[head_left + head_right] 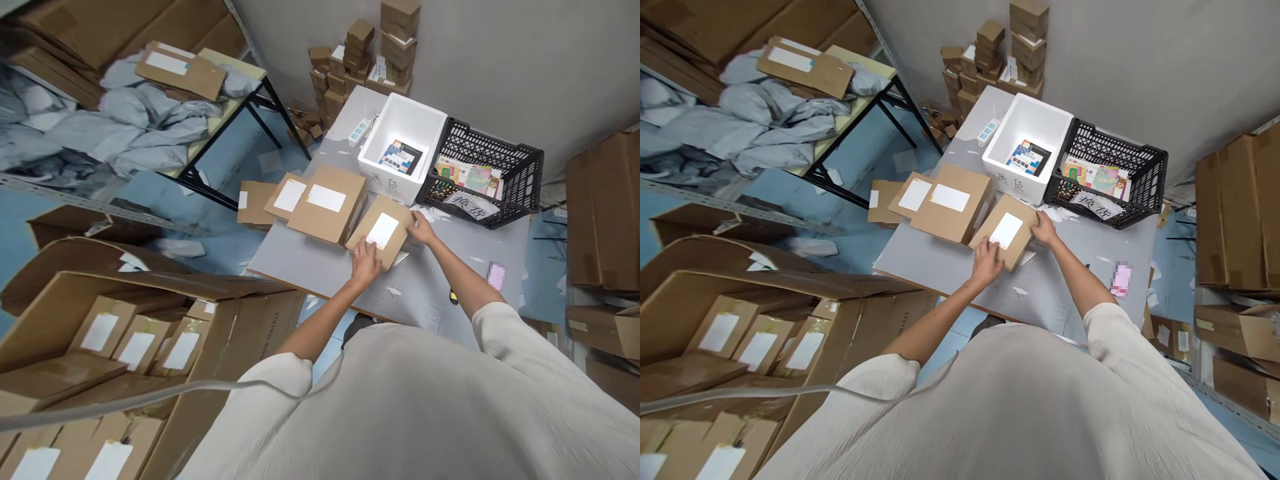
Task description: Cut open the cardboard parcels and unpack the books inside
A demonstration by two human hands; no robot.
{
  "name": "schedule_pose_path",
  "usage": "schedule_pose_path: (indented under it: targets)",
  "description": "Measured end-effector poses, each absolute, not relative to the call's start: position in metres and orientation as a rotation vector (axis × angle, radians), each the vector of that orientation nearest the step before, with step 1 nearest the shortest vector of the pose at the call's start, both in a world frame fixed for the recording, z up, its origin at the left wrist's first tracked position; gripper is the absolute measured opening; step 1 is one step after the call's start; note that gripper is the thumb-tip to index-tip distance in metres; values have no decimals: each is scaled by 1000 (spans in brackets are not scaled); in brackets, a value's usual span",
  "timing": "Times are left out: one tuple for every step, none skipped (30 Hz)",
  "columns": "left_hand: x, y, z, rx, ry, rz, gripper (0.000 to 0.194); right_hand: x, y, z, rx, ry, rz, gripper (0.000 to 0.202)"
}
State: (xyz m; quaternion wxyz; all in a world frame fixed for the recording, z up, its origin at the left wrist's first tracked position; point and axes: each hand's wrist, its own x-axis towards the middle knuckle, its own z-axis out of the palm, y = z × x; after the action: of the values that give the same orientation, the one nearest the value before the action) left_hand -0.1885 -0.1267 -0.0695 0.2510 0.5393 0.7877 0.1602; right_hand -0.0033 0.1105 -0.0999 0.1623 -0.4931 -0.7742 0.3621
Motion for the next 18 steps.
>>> schedule_pose_path:
  targets:
    - [-189, -126, -71, 1470, 2137, 446, 67, -5, 111, -99, -1426, -2184, 1062, 80]
    - [-190, -126, -72, 1475, 2129, 456, 67, -6, 111, -97, -1462, -2145, 1095, 80]
    - [-191, -125, -73, 1484, 2121, 465, 68, -6, 111, -95, -1499, -2103, 1122, 80]
    - [-191, -125, -73, 1493, 2114, 474, 68, -6, 109, -93, -1521, -2071, 1136, 79]
    - [-192, -123, -74, 1504, 2105, 482, 69, -5, 106, -91, -1539, -2048, 1140, 77]
    - [-192, -122, -74, 1517, 2094, 490, 70, -3, 103, -89, -1558, -2030, 1137, 76]
    - [-192, -120, -75, 1533, 2082, 497, 71, 1, 99, -87, -1576, -2019, 1130, 76]
    - [-191, -118, -75, 1550, 2069, 504, 71, 5, 95, -85, -1594, -2009, 1119, 76]
    - [-191, -115, -74, 1568, 2054, 508, 72, 10, 91, -83, -1611, -1999, 1103, 75]
    - [-190, -113, -74, 1586, 2039, 509, 72, 17, 86, -81, -1627, -1984, 1084, 76]
    - [-189, -110, -74, 1602, 2023, 505, 72, 24, 82, -80, -1641, -1965, 1061, 76]
    - [-188, -108, -73, 1617, 2008, 500, 71, 32, 77, -79, -1656, -1941, 1035, 75]
    - [-187, -105, -72, 1634, 1992, 494, 70, 41, 71, -78, -1672, -1915, 1009, 75]
    - [-186, -102, -71, 1654, 1973, 489, 69, 50, 66, -78, -1686, -1888, 984, 74]
    - [-185, -99, -70, 1677, 1952, 485, 68, 60, 59, -78, -1701, -1862, 964, 74]
    - [-183, -96, -68, 1702, 1930, 482, 67, 69, 52, -78, -1718, -1837, 948, 74]
    - [-181, -93, -67, 1725, 1909, 478, 66, 79, 45, -78, -1738, -1809, 937, 73]
    - [-180, -90, -66, 1746, 1888, 473, 65, 87, 36, -78, -1762, -1777, 928, 73]
